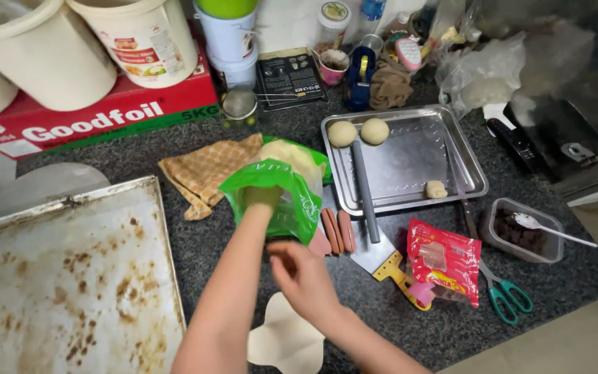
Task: Wash hands and prepare sausage bread by slitting sausages, rolling out dough, and wrapping the sausages.
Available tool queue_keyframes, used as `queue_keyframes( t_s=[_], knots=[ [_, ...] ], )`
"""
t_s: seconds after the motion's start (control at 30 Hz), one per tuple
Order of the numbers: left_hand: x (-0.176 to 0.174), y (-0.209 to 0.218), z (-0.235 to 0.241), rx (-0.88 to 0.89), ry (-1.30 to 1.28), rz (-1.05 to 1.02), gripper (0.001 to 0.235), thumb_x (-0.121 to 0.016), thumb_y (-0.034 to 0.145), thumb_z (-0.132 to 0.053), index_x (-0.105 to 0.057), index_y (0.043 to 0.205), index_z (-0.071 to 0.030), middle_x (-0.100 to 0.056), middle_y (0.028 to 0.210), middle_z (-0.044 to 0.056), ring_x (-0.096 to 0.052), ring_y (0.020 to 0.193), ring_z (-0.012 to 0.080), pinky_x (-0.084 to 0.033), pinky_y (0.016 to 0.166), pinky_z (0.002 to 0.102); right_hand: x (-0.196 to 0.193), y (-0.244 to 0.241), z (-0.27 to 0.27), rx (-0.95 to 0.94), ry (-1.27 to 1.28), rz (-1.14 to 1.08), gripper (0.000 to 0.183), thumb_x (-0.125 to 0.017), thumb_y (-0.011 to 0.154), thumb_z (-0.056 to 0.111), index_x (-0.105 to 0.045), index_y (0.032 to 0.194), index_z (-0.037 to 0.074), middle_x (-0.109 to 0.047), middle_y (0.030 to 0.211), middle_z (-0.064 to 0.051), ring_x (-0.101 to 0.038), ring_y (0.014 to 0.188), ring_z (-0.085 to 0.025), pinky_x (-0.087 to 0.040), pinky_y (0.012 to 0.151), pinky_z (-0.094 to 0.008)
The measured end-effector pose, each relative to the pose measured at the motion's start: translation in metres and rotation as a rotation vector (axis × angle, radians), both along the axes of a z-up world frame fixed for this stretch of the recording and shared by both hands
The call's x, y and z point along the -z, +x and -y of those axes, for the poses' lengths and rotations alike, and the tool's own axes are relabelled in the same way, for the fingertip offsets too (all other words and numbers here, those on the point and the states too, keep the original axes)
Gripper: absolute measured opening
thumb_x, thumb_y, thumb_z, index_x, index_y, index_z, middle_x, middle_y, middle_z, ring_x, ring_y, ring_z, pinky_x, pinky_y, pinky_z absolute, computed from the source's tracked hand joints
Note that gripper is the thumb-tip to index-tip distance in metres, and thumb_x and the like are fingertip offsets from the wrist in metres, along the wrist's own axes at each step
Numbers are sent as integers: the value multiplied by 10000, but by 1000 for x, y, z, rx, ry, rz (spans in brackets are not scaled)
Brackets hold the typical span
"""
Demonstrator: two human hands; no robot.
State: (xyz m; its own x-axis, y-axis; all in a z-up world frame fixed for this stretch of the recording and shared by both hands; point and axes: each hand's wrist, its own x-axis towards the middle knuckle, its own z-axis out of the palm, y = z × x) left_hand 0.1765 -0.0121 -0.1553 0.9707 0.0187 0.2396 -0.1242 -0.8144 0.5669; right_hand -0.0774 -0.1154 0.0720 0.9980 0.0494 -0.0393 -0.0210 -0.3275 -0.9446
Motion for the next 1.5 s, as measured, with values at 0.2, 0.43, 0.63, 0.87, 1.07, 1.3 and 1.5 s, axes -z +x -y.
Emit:
queue_keyframes(
  t_s=[0.2,0.43,0.63,0.87,1.07,1.3,1.5],
  knots=[
    [-59,-69,-17,44,-150,-170,410,-682,851,-309,-710,1184,-71,-726,1140,214,-695,1039,388,-547,887,472,79,27,9,137,56,233,375,-625,955,58,-596,1321,-17,-701,1174,-157,-698,1034,-196,-562,872,-295],
    [-109,-133,-31,-53,-683,-260,304,-713,866,-214,-751,1041,32,-789,946,158,-760,849,224,-579,759,344,93,73,9,128,160,211,510,-561,981,67,-418,1456,-52,-605,1367,-236,-601,1284,-271,-481,1048,-349],
    [-121,-142,-33,-61,-802,-228,285,-700,905,-204,-754,1014,53,-790,863,122,-741,746,150,-567,677,293,67,107,10,-43,-170,227,481,-599,942,99,-538,1385,-79,-672,1260,-283,-661,1192,-332,-507,1003,-376],
    [-131,-142,-25,-26,-854,-167,285,-692,916,-196,-736,1015,68,-781,847,118,-722,724,137,-559,644,286,59,141,33,-204,-152,101,437,-620,984,239,-635,1311,-50,-738,1164,-191,-708,1012,-244,-558,868,-348],
    [-130,-139,-21,-58,-944,-194,295,-691,917,-195,-735,1038,70,-778,860,103,-719,718,131,-563,648,275,55,144,36,-249,-9,-207,426,-595,1005,315,-680,1281,2,-736,1020,-77,-637,818,-108,-537,699,-282],
    [-136,-135,-24,-99,-1255,-253,282,-694,952,-197,-750,1047,62,-767,915,83,-709,760,133,-568,695,267,48,132,28,-269,-62,-170,420,-604,1016,357,-761,1113,-20,-705,847,-16,-583,719,-92,-480,621,-270],
    [-143,-139,-28,-71,-1245,-408,290,-706,952,-236,-754,1087,15,-754,967,59,-701,834,119,-571,746,253,52,136,33,-215,-60,-154,405,-648,983,345,-761,1137,-12,-748,915,-80,-620,768,-119,-507,666,-282]
  ],
)
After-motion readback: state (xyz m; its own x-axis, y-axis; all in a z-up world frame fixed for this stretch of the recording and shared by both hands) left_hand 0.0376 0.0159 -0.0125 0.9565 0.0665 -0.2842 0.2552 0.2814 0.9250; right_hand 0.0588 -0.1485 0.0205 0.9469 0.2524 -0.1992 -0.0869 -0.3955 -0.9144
